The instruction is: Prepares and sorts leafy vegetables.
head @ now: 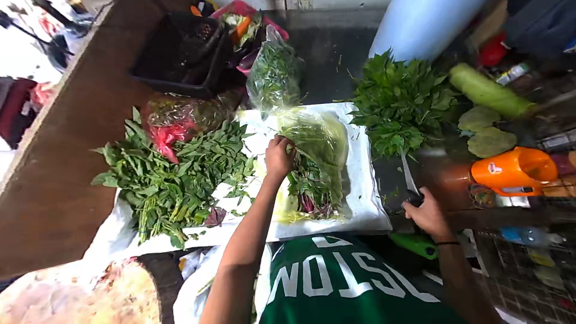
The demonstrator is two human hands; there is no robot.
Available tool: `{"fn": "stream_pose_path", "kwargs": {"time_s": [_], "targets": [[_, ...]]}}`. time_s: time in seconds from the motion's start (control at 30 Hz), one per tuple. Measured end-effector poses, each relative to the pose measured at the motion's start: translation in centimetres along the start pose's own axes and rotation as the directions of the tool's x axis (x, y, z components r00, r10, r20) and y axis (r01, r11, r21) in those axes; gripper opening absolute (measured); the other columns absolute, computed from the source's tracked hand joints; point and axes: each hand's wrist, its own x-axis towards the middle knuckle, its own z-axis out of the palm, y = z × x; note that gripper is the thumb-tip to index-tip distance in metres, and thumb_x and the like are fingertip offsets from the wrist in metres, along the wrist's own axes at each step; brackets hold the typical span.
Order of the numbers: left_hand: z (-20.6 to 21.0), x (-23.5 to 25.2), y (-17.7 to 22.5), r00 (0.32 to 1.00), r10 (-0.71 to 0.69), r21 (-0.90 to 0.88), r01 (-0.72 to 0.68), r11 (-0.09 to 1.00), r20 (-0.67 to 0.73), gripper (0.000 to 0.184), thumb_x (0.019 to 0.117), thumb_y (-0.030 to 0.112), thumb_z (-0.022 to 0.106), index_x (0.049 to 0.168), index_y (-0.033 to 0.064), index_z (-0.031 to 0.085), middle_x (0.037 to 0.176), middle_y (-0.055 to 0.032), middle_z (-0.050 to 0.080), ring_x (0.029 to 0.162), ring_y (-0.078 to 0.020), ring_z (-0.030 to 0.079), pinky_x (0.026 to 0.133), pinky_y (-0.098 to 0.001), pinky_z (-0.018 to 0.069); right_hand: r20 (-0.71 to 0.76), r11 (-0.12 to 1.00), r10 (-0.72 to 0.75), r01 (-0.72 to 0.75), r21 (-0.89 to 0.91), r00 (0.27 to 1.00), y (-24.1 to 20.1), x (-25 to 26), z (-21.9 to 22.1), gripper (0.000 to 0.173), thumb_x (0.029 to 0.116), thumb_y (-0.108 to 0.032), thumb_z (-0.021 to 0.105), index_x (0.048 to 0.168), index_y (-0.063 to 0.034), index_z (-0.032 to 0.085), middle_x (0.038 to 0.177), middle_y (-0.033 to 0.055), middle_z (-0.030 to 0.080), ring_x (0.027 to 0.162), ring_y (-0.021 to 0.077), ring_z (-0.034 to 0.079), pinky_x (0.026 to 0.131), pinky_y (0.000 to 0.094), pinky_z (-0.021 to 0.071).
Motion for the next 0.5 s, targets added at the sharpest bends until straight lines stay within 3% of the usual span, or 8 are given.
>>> {"fn": "stream_pose_path", "kwargs": {"time_s": [0.07,0.1,0.23,0.3,0.5], "targets": [[-0.8,0.8,0.0,0.997,0.067,-0.022,-0.066,0.998,0.046,0.02,0.0943,0.018,0.07,0.111,0.0062,0.073,0.119,-0.0162,0.068,0.108,-0.0347,0.066,0.094,-0.0567,0.054,0.197,0.942,-0.101,0.03,0.334,0.975,-7.0,-5.0,2.2,0.065,0.0879,-0.012,0.071,0.144,-0.0091,0.038,0.08,0.0106,0.065,0.054,0.0215,0.064,0.05,0.0405,0.0585],[-1.2,1.3,-0.1,0.993,0.098,-0.038,-0.096,0.995,0.072,0.021,0.0945,0.018,0.07,0.111,0.0048,0.073,0.117,-0.0165,0.069,0.105,-0.0339,0.067,0.093,-0.0557,0.055,0.285,0.897,-0.159,0.018,0.442,0.945,-9.6,-6.8,3.8,0.061,0.0913,-0.015,0.069,0.144,-0.0102,0.039,0.078,0.0093,0.065,0.053,0.0209,0.063,0.05,0.0393,0.0579],[-2.1,3.0,-1.1,0.966,0.156,-0.085,-0.141,0.986,0.207,0.026,0.0978,0.021,0.065,0.114,0.0026,0.07,0.116,-0.0167,0.07,0.103,-0.0316,0.069,0.093,-0.0531,0.0564,0.529,0.855,-0.274,-0.049,0.516,0.803,-15.3,-10.2,11.3,0.03,0.1012,-0.026,0.061,0.125,-0.0073,0.059,0.071,0.0051,0.061,0.051,0.0161,0.059,0.047,0.0337,0.0541],[-2.4,3.5,-1.5,0.953,0.168,-0.099,-0.147,0.984,0.251,0.025,0.0976,0.022,0.064,0.113,0.0035,0.07,0.112,-0.0153,0.07,0.1,-0.03,0.07,0.091,-0.0524,0.057,0.564,0.873,-0.248,-0.071,0.483,0.787,-16.2,-10.6,15.0,0.025,0.1022,-0.027,0.06,0.118,-0.0065,0.062,0.072,0.0048,0.061,0.05,0.0154,0.058,0.047,0.0335,0.0536],[-4.0,4.1,-1.1,0.92,0.261,-0.136,-0.23,0.964,0.292,0.021,0.0967,0.018,0.065,0.111,0.0044,0.071,0.113,-0.0141,0.07,0.097,-0.0283,0.071,0.088,-0.0514,0.0596,0.47,0.822,-0.001,-0.266,0.503,0.883,-20.6,-8.2,21.6,0.024,0.1021,-0.024,0.058,0.118,-0.0062,0.054,0.069,0.0038,0.055,0.049,0.0148,0.055,0.049,0.0324,0.0533]]}}
